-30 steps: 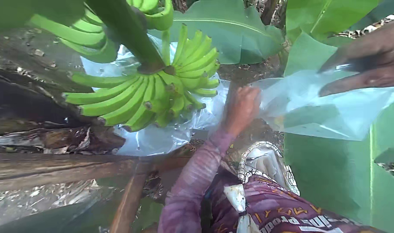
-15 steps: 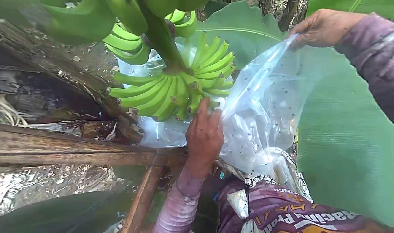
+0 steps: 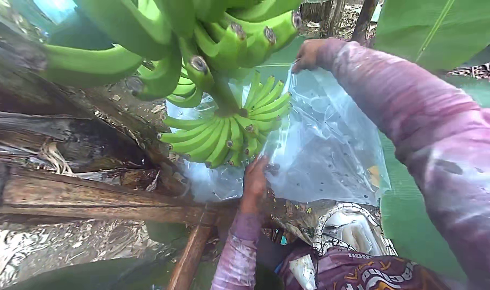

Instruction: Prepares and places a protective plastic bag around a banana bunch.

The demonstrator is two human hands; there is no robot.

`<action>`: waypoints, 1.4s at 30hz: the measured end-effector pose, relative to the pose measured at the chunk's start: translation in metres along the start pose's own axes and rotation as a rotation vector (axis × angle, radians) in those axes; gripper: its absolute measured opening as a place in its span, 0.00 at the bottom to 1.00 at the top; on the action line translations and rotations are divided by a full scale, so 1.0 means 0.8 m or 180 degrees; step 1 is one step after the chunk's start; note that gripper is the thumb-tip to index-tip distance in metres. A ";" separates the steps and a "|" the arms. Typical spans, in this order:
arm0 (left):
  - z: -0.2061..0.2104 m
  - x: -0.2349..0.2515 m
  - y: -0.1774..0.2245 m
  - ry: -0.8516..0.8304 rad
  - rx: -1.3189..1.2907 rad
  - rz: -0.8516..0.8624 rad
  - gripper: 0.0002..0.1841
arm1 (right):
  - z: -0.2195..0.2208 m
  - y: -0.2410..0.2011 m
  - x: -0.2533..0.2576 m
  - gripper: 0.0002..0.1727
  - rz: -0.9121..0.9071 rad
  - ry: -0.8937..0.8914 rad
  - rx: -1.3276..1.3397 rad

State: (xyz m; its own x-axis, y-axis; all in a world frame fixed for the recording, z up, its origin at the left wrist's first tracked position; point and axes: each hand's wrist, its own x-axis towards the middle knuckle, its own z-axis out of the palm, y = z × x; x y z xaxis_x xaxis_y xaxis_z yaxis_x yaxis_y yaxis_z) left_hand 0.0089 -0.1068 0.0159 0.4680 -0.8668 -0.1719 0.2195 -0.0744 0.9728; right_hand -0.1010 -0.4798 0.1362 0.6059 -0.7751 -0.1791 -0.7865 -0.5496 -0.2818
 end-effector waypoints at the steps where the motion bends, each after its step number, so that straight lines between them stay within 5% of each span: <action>1: 0.000 0.001 0.002 0.0037 -0.0169 -0.0074 0.18 | 0.000 -0.016 0.012 0.28 0.0013 0.0022 -0.0060; 4: 0.000 0.005 0.009 0.0137 -0.0335 -0.0199 0.17 | 0.006 -0.067 0.034 0.29 -0.0150 0.0559 0.0031; 8: 0.002 0.008 0.010 0.0253 -0.0238 -0.0130 0.16 | -0.033 -0.166 -0.052 0.28 -0.0129 0.0168 0.0172; 12: -0.007 0.010 0.009 0.0205 -0.0220 -0.0038 0.16 | -0.008 -0.196 -0.007 0.24 -0.0238 0.0024 -0.0470; 22: -0.024 0.031 -0.001 0.0129 -0.0164 0.0067 0.16 | 0.035 -0.159 -0.007 0.25 -0.0094 0.0442 0.0353; 28: -0.030 0.035 -0.002 -0.0016 -0.0215 0.0104 0.16 | 0.037 -0.137 -0.009 0.18 -0.0629 0.0702 0.1416; 34: -0.029 0.032 -0.001 -0.0165 -0.0160 0.0113 0.16 | 0.046 -0.151 -0.022 0.24 -0.0817 0.1233 0.0051; 36: -0.030 0.030 -0.002 -0.0170 -0.0120 0.0124 0.17 | 0.041 -0.163 -0.062 0.23 -0.0876 0.0913 -0.0020; 37: -0.032 0.031 -0.002 -0.0158 -0.0086 0.0126 0.17 | 0.048 -0.160 -0.061 0.22 -0.1128 0.0793 -0.0151; 39: -0.035 0.033 -0.004 -0.0140 -0.0032 0.0148 0.18 | 0.118 -0.131 0.009 0.19 -0.2361 0.1544 -0.0164; 42: -0.040 0.038 -0.005 -0.0108 -0.0079 0.0137 0.19 | 0.122 -0.168 0.028 0.15 -0.2526 0.0665 -0.0774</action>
State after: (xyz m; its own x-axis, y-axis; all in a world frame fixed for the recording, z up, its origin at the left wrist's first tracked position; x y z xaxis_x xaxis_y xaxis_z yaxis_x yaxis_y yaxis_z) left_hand 0.0495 -0.1169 0.0021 0.4484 -0.8852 -0.1241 0.2210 -0.0248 0.9750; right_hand 0.0299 -0.3934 0.0780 0.9722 -0.1609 0.1699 -0.1571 -0.9869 -0.0360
